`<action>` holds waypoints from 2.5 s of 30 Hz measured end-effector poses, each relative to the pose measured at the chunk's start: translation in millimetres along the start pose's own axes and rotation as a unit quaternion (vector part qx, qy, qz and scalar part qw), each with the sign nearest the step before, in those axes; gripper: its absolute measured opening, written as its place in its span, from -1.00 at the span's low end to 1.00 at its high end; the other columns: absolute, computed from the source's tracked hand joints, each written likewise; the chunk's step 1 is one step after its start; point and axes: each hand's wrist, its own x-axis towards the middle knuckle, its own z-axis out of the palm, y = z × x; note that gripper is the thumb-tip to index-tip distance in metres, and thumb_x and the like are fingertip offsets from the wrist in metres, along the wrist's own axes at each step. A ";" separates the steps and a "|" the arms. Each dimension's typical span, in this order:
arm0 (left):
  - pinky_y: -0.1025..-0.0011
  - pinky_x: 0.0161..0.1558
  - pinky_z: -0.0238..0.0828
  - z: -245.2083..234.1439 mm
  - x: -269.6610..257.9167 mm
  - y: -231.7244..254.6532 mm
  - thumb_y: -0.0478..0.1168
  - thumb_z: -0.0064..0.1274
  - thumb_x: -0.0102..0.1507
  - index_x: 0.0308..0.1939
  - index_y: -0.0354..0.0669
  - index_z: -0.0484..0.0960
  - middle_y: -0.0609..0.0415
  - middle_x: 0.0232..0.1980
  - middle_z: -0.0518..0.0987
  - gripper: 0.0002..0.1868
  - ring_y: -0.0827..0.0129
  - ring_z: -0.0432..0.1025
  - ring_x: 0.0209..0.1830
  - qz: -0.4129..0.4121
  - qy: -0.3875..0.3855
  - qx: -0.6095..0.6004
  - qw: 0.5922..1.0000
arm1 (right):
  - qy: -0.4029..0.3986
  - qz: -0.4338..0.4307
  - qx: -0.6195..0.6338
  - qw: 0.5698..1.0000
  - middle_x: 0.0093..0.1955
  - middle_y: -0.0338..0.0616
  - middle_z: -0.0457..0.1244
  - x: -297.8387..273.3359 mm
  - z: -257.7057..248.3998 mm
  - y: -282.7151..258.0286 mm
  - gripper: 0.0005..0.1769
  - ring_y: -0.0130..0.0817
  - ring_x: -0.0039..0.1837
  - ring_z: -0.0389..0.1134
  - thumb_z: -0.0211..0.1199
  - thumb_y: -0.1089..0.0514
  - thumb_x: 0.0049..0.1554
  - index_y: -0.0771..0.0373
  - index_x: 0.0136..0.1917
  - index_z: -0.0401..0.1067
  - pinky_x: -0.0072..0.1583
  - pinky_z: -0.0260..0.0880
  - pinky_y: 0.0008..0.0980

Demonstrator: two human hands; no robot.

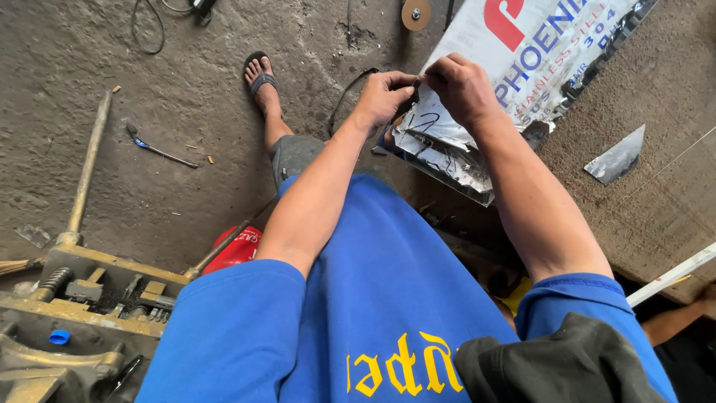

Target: Peeling off the protective plastic film from a stainless steel sheet using hands and a small scraping tool.

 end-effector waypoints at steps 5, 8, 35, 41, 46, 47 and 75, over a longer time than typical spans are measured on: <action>0.43 0.11 0.55 -0.1 -1.5 1.0 -0.38 0.17 0.23 -0.05 -0.13 0.78 0.08 -0.07 0.76 -0.77 0.43 0.60 -0.06 0.005 0.001 0.003 1.000 | -0.004 0.009 -0.001 1.000 -0.13 -0.03 0.30 1.3 0.0 -5.7 -0.82 -0.21 -0.22 0.32 0.36 0.31 0.33 0.33 -0.11 0.42 -0.23 0.36 -0.27; 0.40 0.13 0.58 -0.2 -5.8 6.7 -0.39 0.17 0.24 -0.05 -0.15 0.76 0.05 -0.06 0.76 -0.78 0.38 0.61 -0.04 -0.013 0.004 -0.005 1.000 | 0.012 -0.007 -0.004 1.000 -0.15 -0.03 0.28 -0.3 5.6 -5.3 -0.80 -0.23 -0.23 0.29 0.34 0.34 0.34 0.34 -0.13 0.39 -0.25 0.33 -0.29; 0.32 0.21 0.59 -0.6 -8.0 2.4 -0.40 0.20 0.23 0.00 -0.14 0.74 -0.02 0.02 0.74 -0.74 0.30 0.62 0.03 -0.029 0.017 -0.015 0.999 | 0.085 0.106 0.101 0.986 -0.09 -0.08 0.27 -6.5 13.6 -17.1 -0.75 -0.26 -0.13 0.30 0.47 0.31 0.25 0.29 -0.16 0.40 -0.15 0.34 -0.32; 0.36 0.21 0.57 1.0 -9.7 8.3 -0.41 0.17 0.24 0.00 -0.15 0.75 0.02 0.02 0.75 -0.73 0.35 0.61 0.03 -0.028 0.030 -0.008 0.999 | 0.096 0.074 0.081 0.989 -0.12 -0.04 0.23 -5.3 19.6 -14.8 -0.74 -0.21 -0.14 0.26 0.40 0.32 0.30 0.32 -0.17 0.36 -0.14 0.31 -0.28; 0.39 0.17 0.59 3.1 -6.8 -4.4 -0.40 0.18 0.23 -0.03 -0.15 0.77 0.03 -0.03 0.77 -0.75 0.38 0.63 -0.02 -0.005 0.039 -0.011 0.999 | 0.097 0.079 0.070 0.990 -0.10 -0.03 0.25 -8.0 22.3 -13.4 -0.73 -0.24 -0.12 0.27 0.40 0.33 0.29 0.30 -0.16 0.34 -0.14 0.37 -0.33; 0.38 0.16 0.59 3.6 -5.9 -6.6 -0.41 0.18 0.23 -0.03 -0.16 0.77 0.03 -0.03 0.77 -0.75 0.37 0.63 -0.02 0.001 0.034 -0.013 0.999 | 0.099 0.084 0.079 0.988 -0.10 -0.04 0.25 -8.8 22.4 -11.9 -0.74 -0.25 -0.13 0.28 0.40 0.34 0.29 0.30 -0.16 0.34 -0.15 0.38 -0.33; 0.40 -0.72 0.12 7.4 -25.8 27.1 -0.47 0.02 0.18 -0.57 -0.19 0.58 0.09 -0.62 0.48 -0.77 0.45 0.28 -0.70 -0.035 0.065 -0.077 0.994 | -0.179 0.056 -0.369 0.910 -0.33 -0.14 0.37 29.1 55.1 -42.2 -0.81 -0.18 -0.28 0.46 0.19 0.28 0.05 0.11 -0.34 0.55 -0.31 0.47 -0.21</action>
